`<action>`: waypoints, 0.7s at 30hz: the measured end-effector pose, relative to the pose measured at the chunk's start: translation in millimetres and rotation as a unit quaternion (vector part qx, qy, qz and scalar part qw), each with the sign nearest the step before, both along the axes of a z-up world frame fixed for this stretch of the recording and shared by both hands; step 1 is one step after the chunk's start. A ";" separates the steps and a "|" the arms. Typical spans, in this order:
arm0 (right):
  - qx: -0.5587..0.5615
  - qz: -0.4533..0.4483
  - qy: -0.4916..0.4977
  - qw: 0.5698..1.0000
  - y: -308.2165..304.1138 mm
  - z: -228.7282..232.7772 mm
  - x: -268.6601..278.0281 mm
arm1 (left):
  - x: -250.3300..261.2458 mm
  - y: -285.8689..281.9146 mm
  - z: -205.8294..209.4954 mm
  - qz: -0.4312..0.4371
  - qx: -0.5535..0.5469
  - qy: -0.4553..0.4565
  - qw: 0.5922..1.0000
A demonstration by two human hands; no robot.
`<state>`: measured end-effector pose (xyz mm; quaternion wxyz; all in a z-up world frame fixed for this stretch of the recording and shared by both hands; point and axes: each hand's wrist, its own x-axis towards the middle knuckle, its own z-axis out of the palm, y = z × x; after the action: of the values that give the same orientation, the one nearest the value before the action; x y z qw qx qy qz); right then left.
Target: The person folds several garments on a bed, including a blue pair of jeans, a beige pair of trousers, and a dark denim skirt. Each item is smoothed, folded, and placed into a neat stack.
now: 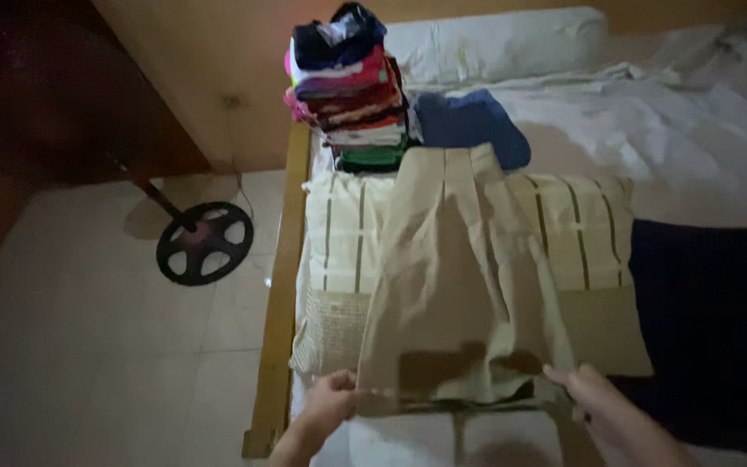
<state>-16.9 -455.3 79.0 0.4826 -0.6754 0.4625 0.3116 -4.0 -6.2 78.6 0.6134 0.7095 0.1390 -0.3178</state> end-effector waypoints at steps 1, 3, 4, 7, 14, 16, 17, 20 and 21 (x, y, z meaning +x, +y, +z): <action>0.005 -0.002 0.003 1.000 4.6 9.3 0.1 | -1.0 -0.8 3.8 0.004 0.011 0.009 1.000; 0.015 -0.003 0.008 1.000 12.9 25.6 0.0 | -0.3 -0.8 11.3 0.015 0.033 0.026 0.999; -0.005 0.020 0.017 1.000 16.8 31.8 0.3 | 0.1 -1.5 13.8 0.008 0.052 0.032 0.998; -0.018 0.056 0.002 0.998 25.0 42.4 -3.4 | -6.6 -5.7 17.4 0.012 0.060 0.019 0.998; 0.012 0.033 -0.050 0.998 31.3 55.1 -7.9 | -18.8 -9.2 36.3 0.054 0.027 -0.035 0.998; -0.024 0.045 -0.044 0.998 36.0 58.4 -8.2 | -20.5 -9.3 41.6 0.057 0.038 -0.023 0.997; -0.055 0.051 -0.040 0.996 39.6 60.1 -8.2 | -21.3 -8.9 43.5 0.064 0.037 -0.014 0.997; -0.005 0.038 -0.080 0.996 38.6 70.8 -13.5 | -25.9 -10.2 44.6 0.074 0.013 -0.026 0.997; 0.034 0.028 -0.103 0.994 36.0 76.5 -17.5 | -28.6 -12.2 45.1 0.076 0.000 -0.039 0.996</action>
<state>-34.3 -419.3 155.5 0.5417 -0.6995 0.3803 0.2695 -32.6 -18.4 123.7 0.6405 0.7089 0.1685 -0.2426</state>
